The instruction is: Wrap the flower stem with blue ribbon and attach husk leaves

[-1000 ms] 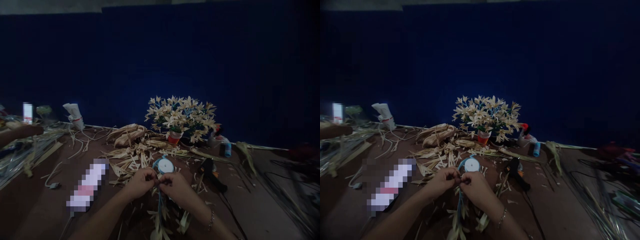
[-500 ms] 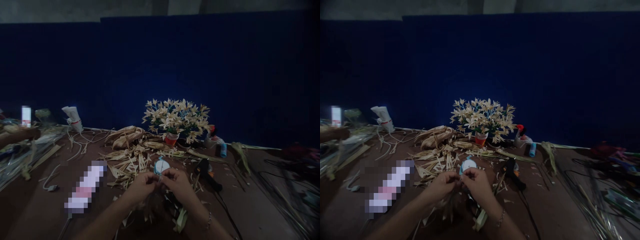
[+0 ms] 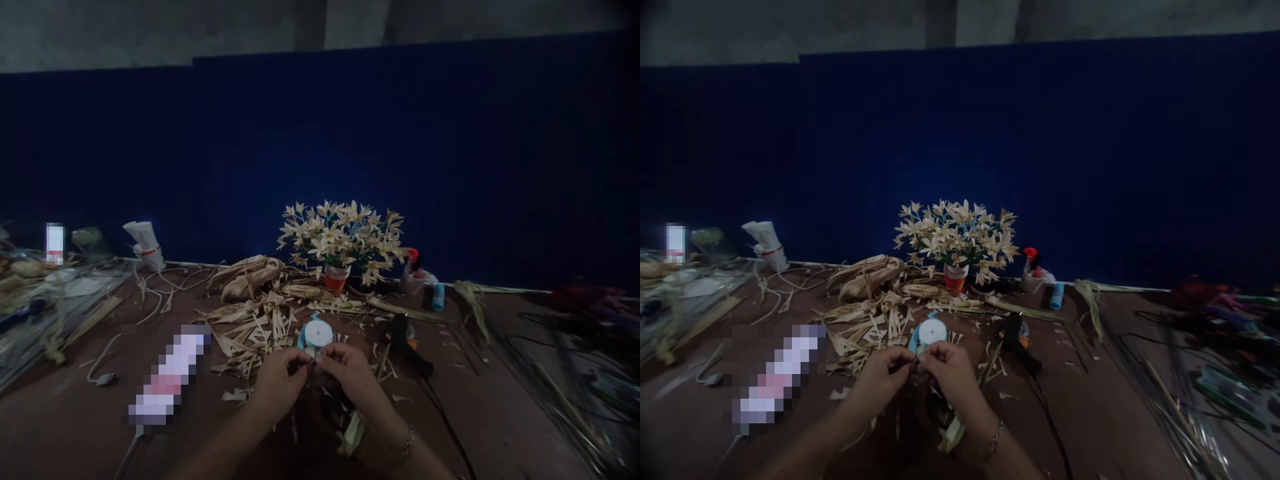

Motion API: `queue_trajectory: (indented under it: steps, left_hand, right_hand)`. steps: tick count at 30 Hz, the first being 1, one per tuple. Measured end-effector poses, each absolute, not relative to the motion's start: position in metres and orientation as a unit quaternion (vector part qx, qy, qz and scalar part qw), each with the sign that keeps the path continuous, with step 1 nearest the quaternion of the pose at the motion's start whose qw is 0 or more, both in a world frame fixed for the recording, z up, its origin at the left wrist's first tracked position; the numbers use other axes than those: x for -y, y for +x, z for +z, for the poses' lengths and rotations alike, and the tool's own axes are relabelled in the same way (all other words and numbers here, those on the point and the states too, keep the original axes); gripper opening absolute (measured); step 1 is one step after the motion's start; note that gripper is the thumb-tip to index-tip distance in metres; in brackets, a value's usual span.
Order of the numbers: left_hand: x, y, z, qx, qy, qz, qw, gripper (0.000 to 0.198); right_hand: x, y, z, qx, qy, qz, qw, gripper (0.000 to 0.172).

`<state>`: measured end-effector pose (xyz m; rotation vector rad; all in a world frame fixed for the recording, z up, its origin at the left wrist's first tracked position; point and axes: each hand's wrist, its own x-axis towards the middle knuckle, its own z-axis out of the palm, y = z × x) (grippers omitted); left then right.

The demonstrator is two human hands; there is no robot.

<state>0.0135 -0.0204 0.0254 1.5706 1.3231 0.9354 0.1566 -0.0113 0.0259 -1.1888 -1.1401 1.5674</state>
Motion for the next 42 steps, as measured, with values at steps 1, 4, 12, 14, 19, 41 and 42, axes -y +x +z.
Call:
queue_trajectory:
  steps: [1, 4, 12, 14, 19, 41, 42]
  left_hand:
    - [0.021, 0.014, 0.027, -0.528, 0.624, 0.380, 0.433, 0.015]
    - [0.021, 0.015, 0.031, -0.519, 0.615, 0.392, 0.447, 0.016]
    - [0.021, 0.015, 0.028, -0.532, 0.623, 0.392, 0.418, 0.018]
    - [0.020, 0.015, 0.030, -0.538, 0.621, 0.393, 0.413, 0.018]
    - [0.009, 0.011, 0.030, -0.533, 0.590, 0.416, 0.442, 0.019]
    - [-0.006, 0.014, 0.011, -0.510, 0.557, 0.415, 0.506, 0.021]
    - [-0.004, 0.014, 0.013, -0.509, 0.559, 0.414, 0.508, 0.021]
  right_hand:
    - [0.012, 0.157, 0.026, 0.450, -0.471, 0.631, 0.421, 0.025]
    - [0.012, 0.159, 0.026, 0.439, -0.465, 0.641, 0.425, 0.026]
    - [0.014, 0.158, 0.023, 0.486, -0.481, 0.594, 0.423, 0.030]
    - [0.013, 0.157, 0.022, 0.488, -0.478, 0.591, 0.428, 0.031]
    - [0.006, 0.163, 0.019, 0.487, -0.452, 0.620, 0.417, 0.031]
    - [-0.002, 0.200, 0.023, 0.598, -0.540, 0.422, 0.415, 0.031]
    - [-0.004, 0.193, 0.025, 0.592, -0.524, 0.443, 0.422, 0.040]
